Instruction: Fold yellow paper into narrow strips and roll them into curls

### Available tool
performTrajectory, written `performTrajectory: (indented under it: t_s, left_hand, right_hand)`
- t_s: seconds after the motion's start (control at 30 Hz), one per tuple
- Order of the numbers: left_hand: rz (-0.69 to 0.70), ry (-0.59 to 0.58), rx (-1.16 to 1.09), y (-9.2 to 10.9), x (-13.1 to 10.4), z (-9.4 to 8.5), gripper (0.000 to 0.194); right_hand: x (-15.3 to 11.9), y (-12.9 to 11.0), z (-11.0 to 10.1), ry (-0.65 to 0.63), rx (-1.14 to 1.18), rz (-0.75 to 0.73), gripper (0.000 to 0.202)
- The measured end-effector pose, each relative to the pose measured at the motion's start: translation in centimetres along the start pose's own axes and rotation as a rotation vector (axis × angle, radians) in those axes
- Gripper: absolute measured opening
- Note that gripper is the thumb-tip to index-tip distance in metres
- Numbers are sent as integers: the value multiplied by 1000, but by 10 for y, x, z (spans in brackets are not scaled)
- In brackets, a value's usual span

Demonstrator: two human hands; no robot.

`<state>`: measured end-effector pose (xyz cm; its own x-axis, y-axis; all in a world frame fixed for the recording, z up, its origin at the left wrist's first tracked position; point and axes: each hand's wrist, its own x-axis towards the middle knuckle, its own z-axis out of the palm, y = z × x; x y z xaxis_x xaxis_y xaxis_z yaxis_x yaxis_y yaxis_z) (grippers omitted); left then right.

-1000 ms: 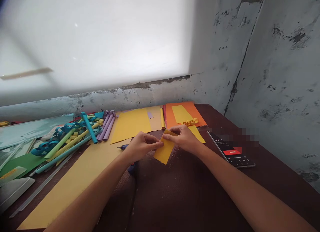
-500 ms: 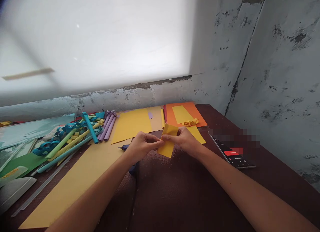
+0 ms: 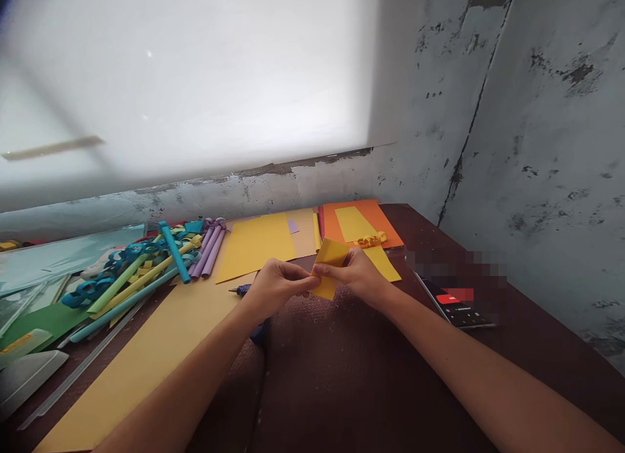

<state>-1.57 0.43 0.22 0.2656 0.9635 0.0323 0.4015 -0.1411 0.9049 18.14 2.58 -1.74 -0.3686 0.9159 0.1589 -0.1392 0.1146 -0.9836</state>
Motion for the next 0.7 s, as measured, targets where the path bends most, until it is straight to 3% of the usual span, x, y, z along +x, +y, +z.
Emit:
performTrajectory:
  t_s: [0.37,0.6,0.7]
  left_hand:
    - [22,-25,42,2,-1,-2,22]
    - [104,2,-18,1,0,1,36]
    - [109,0,-24,-1,1,-1,35]
  right_hand:
    - [4,4,-1,176,47,-63,37]
    - [1,-1,-2,99,48,35,41]
    - [1,-2,-2,148,43,10,43]
